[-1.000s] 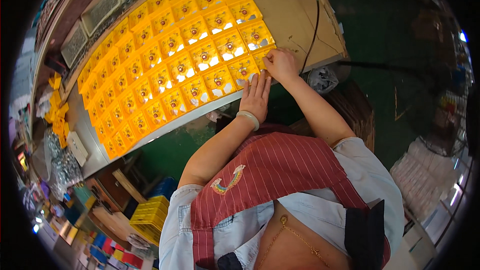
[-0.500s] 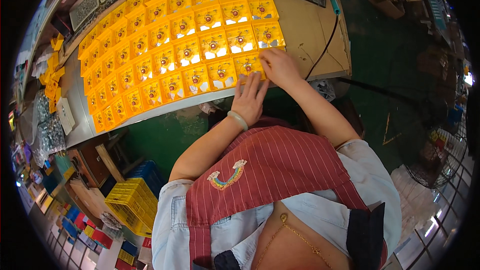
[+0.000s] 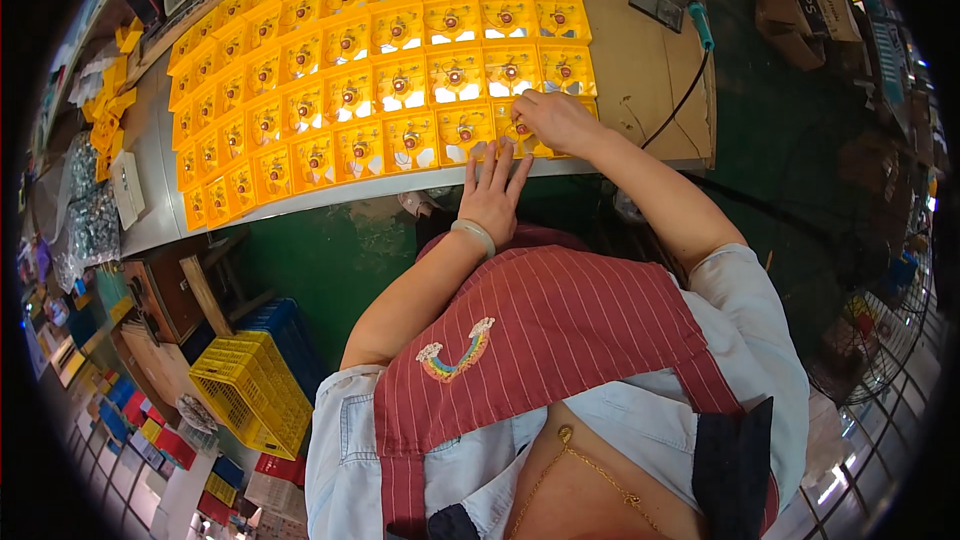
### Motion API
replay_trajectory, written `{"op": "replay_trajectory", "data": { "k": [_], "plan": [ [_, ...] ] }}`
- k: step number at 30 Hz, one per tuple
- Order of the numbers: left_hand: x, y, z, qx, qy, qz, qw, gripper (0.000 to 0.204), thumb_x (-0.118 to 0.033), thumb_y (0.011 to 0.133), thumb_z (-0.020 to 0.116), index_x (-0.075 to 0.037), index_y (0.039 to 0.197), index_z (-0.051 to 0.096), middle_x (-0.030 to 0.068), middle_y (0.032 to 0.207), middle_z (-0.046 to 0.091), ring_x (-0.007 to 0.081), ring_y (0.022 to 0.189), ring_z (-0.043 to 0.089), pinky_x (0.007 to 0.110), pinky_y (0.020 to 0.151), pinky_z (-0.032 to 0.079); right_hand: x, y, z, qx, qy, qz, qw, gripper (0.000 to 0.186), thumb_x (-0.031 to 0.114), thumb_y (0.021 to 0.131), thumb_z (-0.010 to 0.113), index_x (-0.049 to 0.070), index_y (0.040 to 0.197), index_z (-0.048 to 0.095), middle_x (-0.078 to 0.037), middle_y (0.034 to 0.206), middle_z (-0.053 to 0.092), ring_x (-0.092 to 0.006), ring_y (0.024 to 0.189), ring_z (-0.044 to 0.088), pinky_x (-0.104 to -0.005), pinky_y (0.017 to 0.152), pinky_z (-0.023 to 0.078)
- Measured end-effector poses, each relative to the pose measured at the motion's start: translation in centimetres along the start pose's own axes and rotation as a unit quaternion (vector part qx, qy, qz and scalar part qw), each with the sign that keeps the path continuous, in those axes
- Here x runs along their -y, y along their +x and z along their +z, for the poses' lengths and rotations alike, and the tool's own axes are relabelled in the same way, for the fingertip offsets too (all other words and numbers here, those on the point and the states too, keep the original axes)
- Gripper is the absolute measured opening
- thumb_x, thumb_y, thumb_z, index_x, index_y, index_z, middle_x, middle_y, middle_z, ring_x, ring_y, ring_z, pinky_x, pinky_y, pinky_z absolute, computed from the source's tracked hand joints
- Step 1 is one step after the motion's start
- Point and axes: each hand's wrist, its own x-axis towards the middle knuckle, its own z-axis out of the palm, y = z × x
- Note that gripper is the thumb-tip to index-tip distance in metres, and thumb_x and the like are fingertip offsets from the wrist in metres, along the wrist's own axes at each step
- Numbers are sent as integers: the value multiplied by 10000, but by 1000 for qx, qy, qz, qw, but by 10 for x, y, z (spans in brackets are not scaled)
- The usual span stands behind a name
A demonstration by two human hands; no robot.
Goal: The person solders components inside a grid of plastic housings using a soldering iron, then presses the components into the housings by hand.
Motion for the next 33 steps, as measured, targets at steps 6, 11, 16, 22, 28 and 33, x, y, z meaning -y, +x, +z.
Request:
{"op": "replay_trajectory", "data": {
  "k": [6, 11, 16, 22, 28, 33],
  "plan": [
    [11, -13, -11, -10, -75, 19, 997, 880, -169, 676, 662, -120, 1442, 231, 197, 1456, 224, 396, 1367, 175, 550, 1093, 120, 47, 24, 9, 11, -85, 126, 988, 258, 139, 736, 637, 63, 974, 571, -106, 894, 612, -294, 825, 634, -409, 668, 514],
    [32, -46, -33, -89, -80, -61, 991, 798, -187, 707, 638, -120, 1422, 291, 199, 1459, 225, 378, 1371, 175, 538, 1095, 125, 71, 53, 19, -31, -19, 9, 999, 248, 139, 734, 624, 132, 982, 609, -103, 857, 605, -302, 823, 630, -407, 669, 504],
    [69, -71, -26, -11, -21, -112, 993, 826, -185, 718, 634, -142, 1444, 242, 184, 1506, 136, 368, 1393, 125, 534, 1104, 76, 76, 73, 23, 68, -66, -139, 986, 209, 127, 694, 673, 108, 896, 619, -94, 855, 597, -293, 795, 632, -408, 631, 502],
    [85, -83, -25, -5, -28, -103, 994, 953, -229, 659, 703, -180, 1459, 187, 172, 1517, 96, 346, 1397, 126, 538, 1097, 115, 94, 82, 40, 31, -68, -67, 995, 297, 134, 690, 678, 71, 963, 581, -83, 904, 617, -289, 817, 640, -401, 640, 514],
    [93, -91, -17, -15, -22, -101, 995, 950, -240, 669, 699, -158, 1460, 179, 180, 1510, 113, 347, 1395, 130, 542, 1097, 109, 135, 106, 51, 13, -7, -31, 999, 373, 145, 738, 621, 125, 1105, 564, -105, 954, 625, -313, 835, 638, -425, 687, 515],
    [98, -94, -19, 12, -50, -91, 995, 949, -274, 688, 702, -138, 1462, 169, 193, 1497, 133, 345, 1397, 117, 538, 1100, 92, 153, 141, 55, 131, -96, -98, 982, 240, 169, 784, 561, 121, 1010, 626, -102, 888, 636, -301, 801, 644, -417, 635, 515]
  ]
}}
